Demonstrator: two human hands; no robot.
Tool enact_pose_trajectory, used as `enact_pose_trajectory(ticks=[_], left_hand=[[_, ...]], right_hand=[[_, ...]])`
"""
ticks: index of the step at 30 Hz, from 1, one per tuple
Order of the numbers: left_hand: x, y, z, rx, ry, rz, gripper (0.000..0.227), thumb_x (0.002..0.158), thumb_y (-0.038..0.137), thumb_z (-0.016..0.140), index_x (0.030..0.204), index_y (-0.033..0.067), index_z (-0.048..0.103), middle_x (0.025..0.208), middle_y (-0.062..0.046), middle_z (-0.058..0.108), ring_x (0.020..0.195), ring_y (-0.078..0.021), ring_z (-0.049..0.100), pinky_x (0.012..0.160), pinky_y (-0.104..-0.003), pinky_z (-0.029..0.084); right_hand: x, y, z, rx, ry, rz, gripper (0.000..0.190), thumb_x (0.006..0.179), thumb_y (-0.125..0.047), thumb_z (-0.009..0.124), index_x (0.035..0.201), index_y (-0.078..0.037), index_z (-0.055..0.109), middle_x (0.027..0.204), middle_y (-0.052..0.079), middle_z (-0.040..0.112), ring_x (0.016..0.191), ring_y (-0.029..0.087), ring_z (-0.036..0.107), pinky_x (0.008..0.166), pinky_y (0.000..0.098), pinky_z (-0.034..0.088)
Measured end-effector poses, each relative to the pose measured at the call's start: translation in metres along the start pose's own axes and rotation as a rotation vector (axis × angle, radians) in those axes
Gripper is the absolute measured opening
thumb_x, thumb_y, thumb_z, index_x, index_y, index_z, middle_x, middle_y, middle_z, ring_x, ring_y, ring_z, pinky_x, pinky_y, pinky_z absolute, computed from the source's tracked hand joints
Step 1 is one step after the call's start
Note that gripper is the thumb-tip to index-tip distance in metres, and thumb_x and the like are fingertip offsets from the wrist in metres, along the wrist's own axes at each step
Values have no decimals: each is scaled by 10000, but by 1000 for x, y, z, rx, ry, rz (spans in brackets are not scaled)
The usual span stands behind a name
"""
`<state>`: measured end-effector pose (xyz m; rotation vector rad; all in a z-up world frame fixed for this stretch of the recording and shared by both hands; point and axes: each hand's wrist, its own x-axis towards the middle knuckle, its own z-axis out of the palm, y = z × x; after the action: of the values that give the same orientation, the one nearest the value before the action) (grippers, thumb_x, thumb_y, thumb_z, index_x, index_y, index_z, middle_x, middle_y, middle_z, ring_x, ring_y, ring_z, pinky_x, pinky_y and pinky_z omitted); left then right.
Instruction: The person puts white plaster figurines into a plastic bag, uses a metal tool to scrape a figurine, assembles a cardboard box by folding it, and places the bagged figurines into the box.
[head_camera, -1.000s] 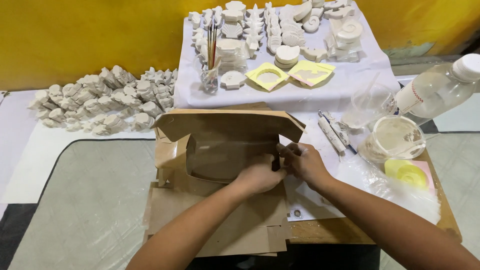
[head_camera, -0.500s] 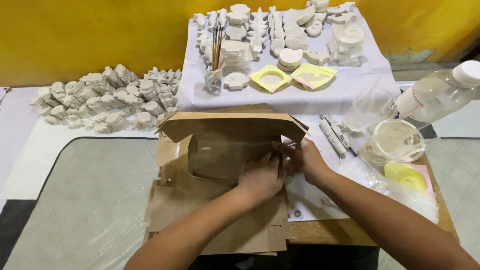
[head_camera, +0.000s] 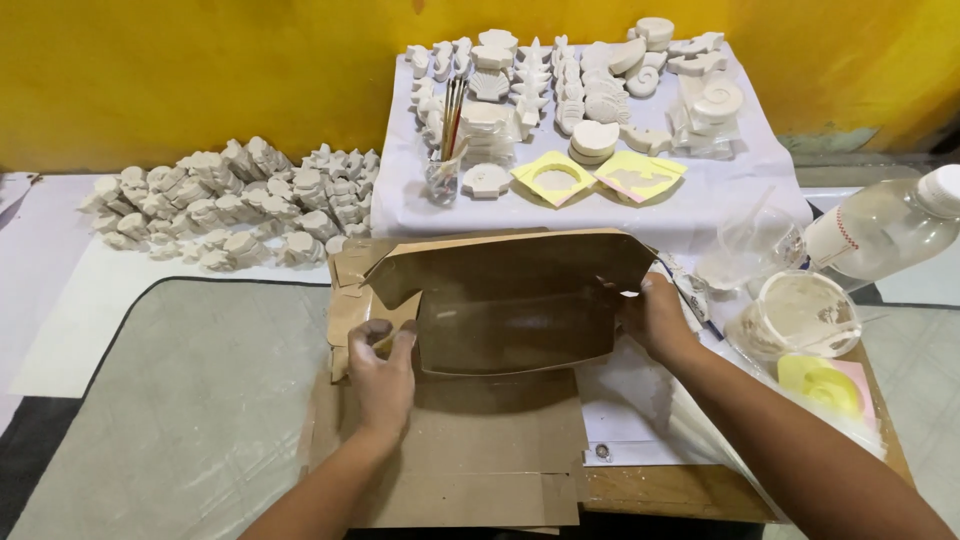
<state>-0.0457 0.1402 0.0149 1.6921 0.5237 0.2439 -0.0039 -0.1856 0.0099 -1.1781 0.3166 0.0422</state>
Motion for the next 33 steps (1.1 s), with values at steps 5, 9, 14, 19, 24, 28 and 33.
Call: enact_pose_trajectory(ticks=[5, 9, 14, 19, 24, 28, 33], left_hand=[[16, 0, 10, -195, -187, -155, 736, 780, 151, 849, 1352, -136, 486, 1297, -296, 582, 1226, -352, 570, 1016, -451, 480], [40, 7, 11, -396, -285, -153, 416, 849, -7, 763, 1230, -124, 642, 1130, -196, 722, 1012, -277, 691, 898, -397, 575], [55, -33, 6, -271, -276, -98, 308, 808, 76, 844, 1091, -19, 768, 1027, -170, 775, 969, -214, 693, 960, -435, 542], [56, -23, 4, -38, -183, -152, 422, 793, 303, 888, 1136, 89, 765, 1057, -127, 785, 1028, -263, 728, 995, -463, 511], [52, -24, 1, -105, -183, 14, 346, 819, 196, 875, 1085, 2, 771, 914, -172, 764, 850, -249, 702, 813, -483, 563], [55, -36, 3, -80, -173, 28, 330, 817, 219, 885, 1076, 46, 773, 885, -131, 762, 799, -221, 699, 786, -446, 571], [37, -23, 12, -307, -42, -77, 316, 815, 134, 868, 1091, 27, 760, 897, -130, 754, 803, -212, 698, 758, -421, 568]], right_hand=[[-24, -44, 53, -924, 139, -145, 209, 872, 10, 667, 1036, 18, 795, 941, 273, 757, 890, 450, 732, 705, 558, 575], [-17, -29, 41, -753, 158, -98, 215, 862, 1, 599, 937, 93, 779, 775, 280, 709, 722, 337, 687, 603, 467, 571], [-28, -49, 70, -837, 104, -78, 221, 865, -19, 658, 1017, 98, 767, 933, 312, 746, 909, 444, 709, 791, 524, 555], [-17, -27, 54, -792, 71, -61, 191, 842, -103, 706, 958, 8, 810, 914, 223, 787, 932, 358, 724, 888, 471, 545], [2, -4, 44, -809, 40, -130, 207, 881, -157, 715, 1044, -66, 804, 984, 144, 808, 1010, 322, 738, 943, 441, 546], [10, 0, 46, -816, 61, -127, 156, 871, -141, 731, 982, -86, 825, 930, 100, 812, 947, 277, 756, 902, 432, 565], [-14, -26, 66, -630, 34, -101, 215, 859, -108, 740, 1036, 1, 798, 943, 198, 791, 935, 316, 723, 916, 471, 558]])
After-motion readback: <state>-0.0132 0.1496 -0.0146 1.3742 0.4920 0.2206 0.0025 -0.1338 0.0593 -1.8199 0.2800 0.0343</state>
